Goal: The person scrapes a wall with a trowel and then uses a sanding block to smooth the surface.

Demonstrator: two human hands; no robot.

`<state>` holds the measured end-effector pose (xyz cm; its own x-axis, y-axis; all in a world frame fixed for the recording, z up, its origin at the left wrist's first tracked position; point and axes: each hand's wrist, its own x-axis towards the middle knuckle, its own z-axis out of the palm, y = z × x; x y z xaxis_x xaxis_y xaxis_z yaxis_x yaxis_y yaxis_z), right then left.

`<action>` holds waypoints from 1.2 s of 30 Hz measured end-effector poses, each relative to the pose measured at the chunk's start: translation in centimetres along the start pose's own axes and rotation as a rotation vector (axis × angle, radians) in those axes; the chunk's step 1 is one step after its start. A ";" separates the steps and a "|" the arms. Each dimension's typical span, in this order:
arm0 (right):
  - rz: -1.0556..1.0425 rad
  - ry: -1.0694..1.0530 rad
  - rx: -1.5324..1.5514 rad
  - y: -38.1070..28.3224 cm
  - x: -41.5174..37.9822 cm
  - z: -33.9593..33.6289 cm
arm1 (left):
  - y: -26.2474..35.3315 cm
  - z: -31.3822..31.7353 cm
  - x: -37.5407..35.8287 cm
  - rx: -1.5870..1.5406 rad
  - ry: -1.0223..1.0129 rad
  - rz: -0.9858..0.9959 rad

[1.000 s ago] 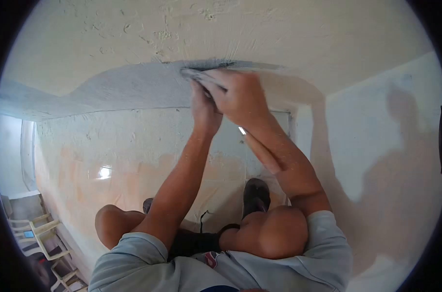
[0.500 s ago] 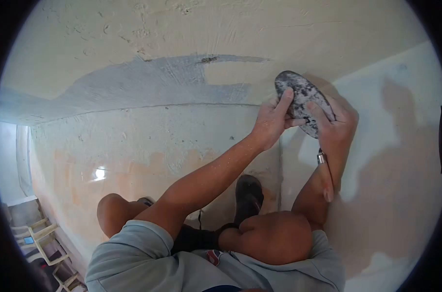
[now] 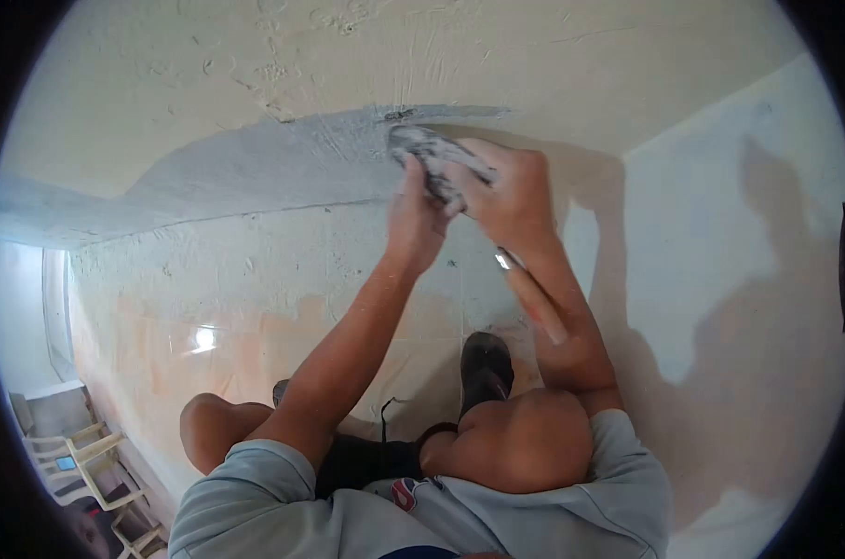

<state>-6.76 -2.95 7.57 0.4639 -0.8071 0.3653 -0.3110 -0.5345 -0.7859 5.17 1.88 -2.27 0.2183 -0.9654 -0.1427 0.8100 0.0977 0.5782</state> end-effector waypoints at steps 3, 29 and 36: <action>0.079 0.120 0.035 0.1 -2.1 -4.3 | -2.7 3.1 -0.3 0.162 0.014 -0.104; 0.175 0.240 -0.021 -0.7 -3.6 -9.0 | -3.4 8.9 -1.1 0.081 -0.046 -0.299; 0.160 0.204 -0.156 -1.6 -1.2 -4.7 | -1.5 4.7 0.3 0.100 -0.043 -0.251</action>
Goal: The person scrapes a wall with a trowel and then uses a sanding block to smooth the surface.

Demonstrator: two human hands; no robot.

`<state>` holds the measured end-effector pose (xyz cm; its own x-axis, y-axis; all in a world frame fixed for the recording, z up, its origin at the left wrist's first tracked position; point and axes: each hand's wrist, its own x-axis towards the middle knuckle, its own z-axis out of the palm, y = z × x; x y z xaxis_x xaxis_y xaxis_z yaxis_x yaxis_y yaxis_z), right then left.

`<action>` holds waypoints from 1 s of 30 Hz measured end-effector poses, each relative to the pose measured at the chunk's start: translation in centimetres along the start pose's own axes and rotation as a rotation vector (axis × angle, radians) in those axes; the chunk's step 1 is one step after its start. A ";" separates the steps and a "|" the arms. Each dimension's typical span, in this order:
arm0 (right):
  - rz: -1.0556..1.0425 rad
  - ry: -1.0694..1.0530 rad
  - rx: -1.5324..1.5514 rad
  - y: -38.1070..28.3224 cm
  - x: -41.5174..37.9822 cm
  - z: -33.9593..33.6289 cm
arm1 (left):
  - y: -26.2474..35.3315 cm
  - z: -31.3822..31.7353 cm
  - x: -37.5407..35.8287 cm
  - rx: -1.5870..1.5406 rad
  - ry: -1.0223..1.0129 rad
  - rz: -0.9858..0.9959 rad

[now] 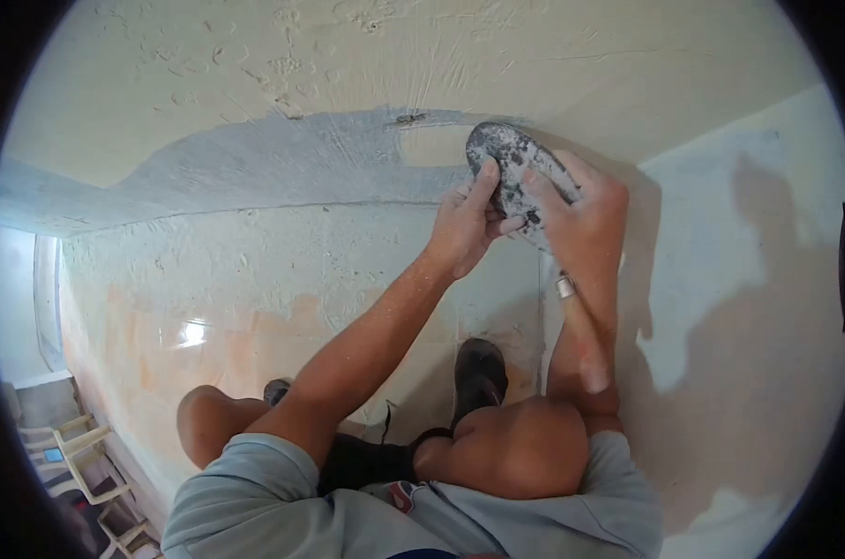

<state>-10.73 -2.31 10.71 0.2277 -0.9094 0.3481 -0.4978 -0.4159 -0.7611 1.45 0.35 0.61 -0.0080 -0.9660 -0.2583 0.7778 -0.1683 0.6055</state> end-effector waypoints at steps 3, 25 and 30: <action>-0.114 0.039 0.116 1.8 -0.5 1.4 | -0.6 -1.9 0.5 0.043 0.029 0.085; -0.210 -0.243 0.069 -0.1 0.3 10.2 | 1.3 -9.7 -0.5 -0.129 0.040 0.223; 0.026 -0.102 0.142 1.6 -1.0 1.3 | -1.4 -2.5 -0.3 0.075 0.124 0.083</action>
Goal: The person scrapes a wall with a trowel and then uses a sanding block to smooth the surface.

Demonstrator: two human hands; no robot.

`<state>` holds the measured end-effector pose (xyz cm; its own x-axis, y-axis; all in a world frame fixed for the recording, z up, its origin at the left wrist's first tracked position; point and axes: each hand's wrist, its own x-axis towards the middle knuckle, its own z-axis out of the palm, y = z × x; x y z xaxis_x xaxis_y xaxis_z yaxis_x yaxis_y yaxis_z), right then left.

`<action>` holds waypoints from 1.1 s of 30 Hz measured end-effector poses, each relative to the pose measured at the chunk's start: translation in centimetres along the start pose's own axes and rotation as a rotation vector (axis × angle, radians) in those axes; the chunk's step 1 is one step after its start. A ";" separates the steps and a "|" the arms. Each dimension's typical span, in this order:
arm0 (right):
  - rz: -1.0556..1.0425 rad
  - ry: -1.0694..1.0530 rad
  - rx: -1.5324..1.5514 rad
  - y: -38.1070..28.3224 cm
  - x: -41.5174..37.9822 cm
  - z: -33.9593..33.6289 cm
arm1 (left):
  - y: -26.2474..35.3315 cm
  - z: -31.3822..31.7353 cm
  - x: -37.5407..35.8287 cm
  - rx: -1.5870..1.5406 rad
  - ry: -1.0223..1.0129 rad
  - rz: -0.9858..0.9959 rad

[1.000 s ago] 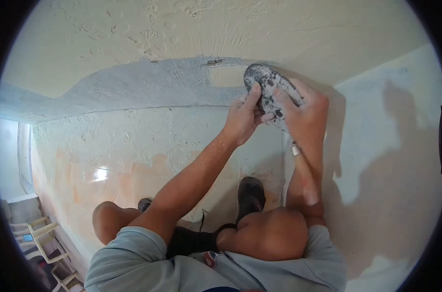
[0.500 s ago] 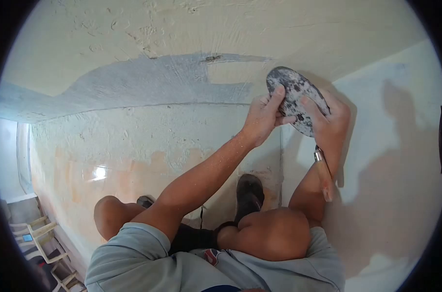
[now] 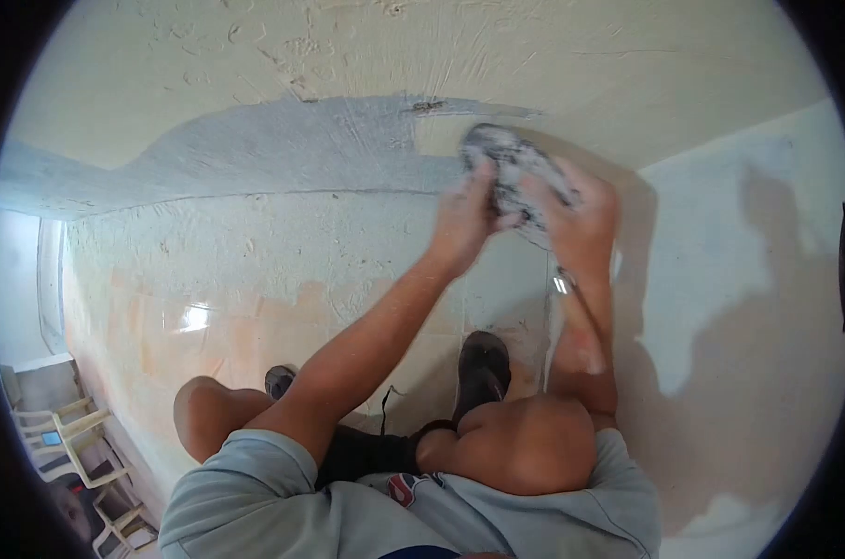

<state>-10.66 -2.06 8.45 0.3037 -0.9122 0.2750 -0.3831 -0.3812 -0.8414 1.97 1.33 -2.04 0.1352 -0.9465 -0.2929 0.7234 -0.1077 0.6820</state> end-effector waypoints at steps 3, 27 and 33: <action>-0.036 0.131 -0.031 -0.2 -0.9 -3.6 | -0.4 4.6 -0.9 -0.070 -0.095 -0.093; 0.040 0.076 -0.059 -1.2 0.0 -2.4 | -0.3 2.9 0.0 0.002 -0.092 -0.049; -0.275 -0.088 -0.192 -0.5 2.3 7.4 | 3.0 -4.7 -0.3 -0.269 0.047 0.156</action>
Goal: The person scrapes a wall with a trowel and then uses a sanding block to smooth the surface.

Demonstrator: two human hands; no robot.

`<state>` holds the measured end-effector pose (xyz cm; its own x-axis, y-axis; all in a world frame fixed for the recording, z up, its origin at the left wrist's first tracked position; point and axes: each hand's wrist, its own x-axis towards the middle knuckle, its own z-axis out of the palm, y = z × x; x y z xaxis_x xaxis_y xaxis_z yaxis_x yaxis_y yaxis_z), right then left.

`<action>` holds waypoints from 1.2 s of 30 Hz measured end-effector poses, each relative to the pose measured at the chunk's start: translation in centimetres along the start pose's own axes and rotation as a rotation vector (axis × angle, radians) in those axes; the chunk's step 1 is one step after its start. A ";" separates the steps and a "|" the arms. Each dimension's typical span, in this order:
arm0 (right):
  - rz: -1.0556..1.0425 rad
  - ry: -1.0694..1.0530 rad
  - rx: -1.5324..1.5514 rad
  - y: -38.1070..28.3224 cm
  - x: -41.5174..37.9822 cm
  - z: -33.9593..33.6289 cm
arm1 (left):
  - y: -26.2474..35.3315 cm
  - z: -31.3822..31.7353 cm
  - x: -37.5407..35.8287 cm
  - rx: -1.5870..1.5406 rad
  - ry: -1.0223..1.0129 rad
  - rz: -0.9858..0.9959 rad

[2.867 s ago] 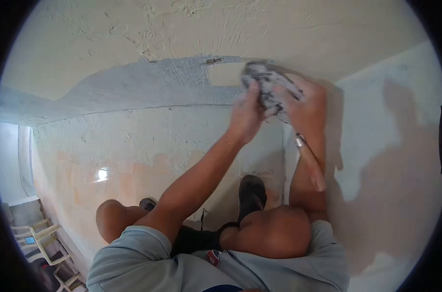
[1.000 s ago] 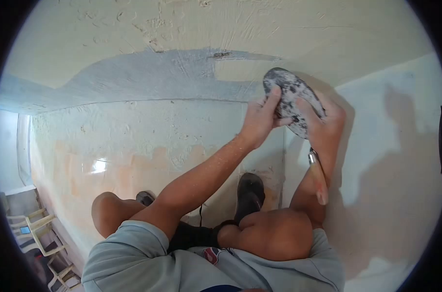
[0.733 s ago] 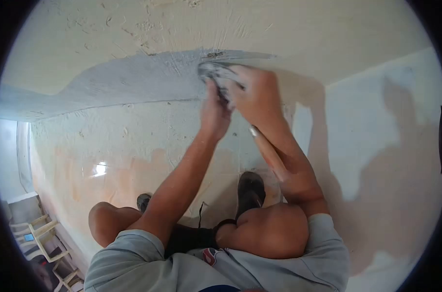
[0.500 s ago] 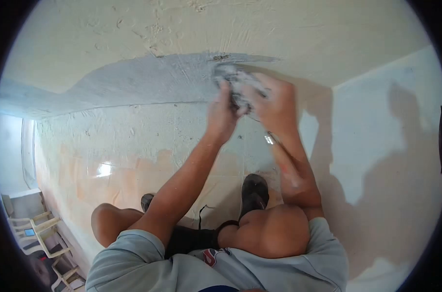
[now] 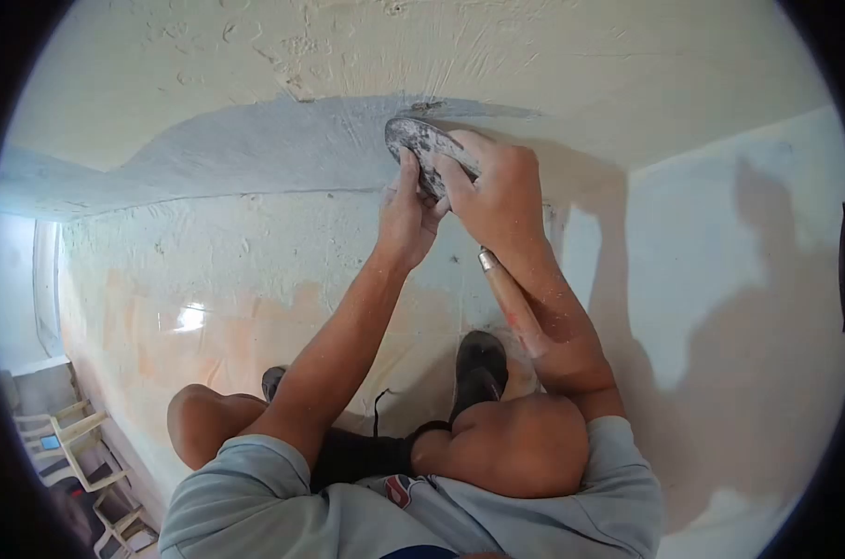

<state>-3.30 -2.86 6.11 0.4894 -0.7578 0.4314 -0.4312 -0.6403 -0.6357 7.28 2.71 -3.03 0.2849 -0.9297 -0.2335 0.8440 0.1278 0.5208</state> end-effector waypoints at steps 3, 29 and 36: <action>0.048 -0.018 0.161 0.2 -0.2 -0.6 | -0.4 -0.8 0.3 0.038 -0.083 -0.026; 0.272 0.153 0.139 0.1 -3.7 -11.7 | -4.5 8.1 -1.9 0.333 -0.147 -0.229; 0.248 0.116 0.024 -1.1 -1.7 -9.1 | -2.8 5.5 0.2 0.285 -0.140 -0.159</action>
<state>-10.59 -2.01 11.86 0.2804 -0.9012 0.3303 -0.5085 -0.4314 -0.7452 2.47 0.26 -0.01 0.0782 -0.9711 -0.2256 0.7068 -0.1056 0.6995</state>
